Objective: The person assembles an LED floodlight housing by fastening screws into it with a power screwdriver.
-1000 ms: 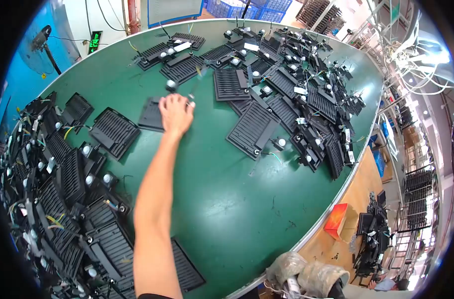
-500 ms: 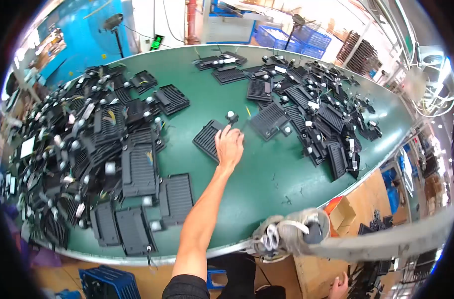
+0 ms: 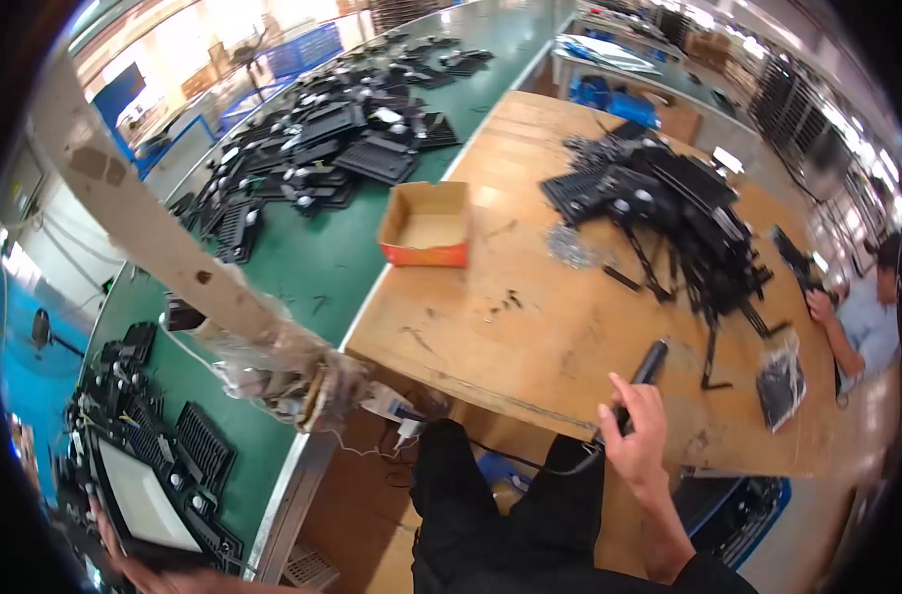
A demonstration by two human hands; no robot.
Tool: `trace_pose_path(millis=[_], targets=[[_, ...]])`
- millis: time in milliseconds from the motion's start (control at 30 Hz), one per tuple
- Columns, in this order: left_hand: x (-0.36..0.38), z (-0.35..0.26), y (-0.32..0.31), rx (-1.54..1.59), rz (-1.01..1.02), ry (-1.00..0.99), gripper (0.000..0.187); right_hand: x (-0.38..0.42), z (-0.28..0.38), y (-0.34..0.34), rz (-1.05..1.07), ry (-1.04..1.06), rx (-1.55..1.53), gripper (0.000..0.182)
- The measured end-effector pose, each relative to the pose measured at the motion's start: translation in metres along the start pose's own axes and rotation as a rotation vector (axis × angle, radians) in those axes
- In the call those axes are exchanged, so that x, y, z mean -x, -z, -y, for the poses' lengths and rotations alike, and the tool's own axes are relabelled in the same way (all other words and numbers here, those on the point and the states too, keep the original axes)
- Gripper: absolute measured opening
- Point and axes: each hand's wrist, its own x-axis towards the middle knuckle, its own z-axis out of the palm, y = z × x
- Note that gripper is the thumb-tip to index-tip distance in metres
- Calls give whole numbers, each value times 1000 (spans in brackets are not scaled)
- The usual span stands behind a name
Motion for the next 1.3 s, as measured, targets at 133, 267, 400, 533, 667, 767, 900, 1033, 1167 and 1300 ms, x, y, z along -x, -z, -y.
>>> trace_pose_path(millis=[133,267,400,533,667,767,900,1033,1167,1300], targets=[[19,-108,-10,340,146,154,38,19,-13,17,-34,-87,-4,40],[30,-210,-12,620,295,314,37,33,-25,35,19,-82,25,31],[35,-289,-34,869,466,461,36,57,-26,36,26,-218,47,42],[53,-345,-137,1641,686,880,32,78,-37,35,-80,-309,-60,59],[94,-414,-174,1558,894,411,19,96,-54,67,-144,-399,-221,62],[137,-431,-199,1431,1005,-164,7,112,-54,105,-173,-398,-315,66],[190,-440,-201,1275,1014,-651,14,164,-50,137,-309,-512,-415,72],[188,-452,-211,1341,1139,-690,16,175,-34,151,-546,-649,-1118,76],[136,-463,-219,1343,1254,-918,21,167,-67,145,-660,-815,-1124,68],[106,-526,-224,1383,1457,-548,24,136,-85,146,-696,-820,-1038,63]])
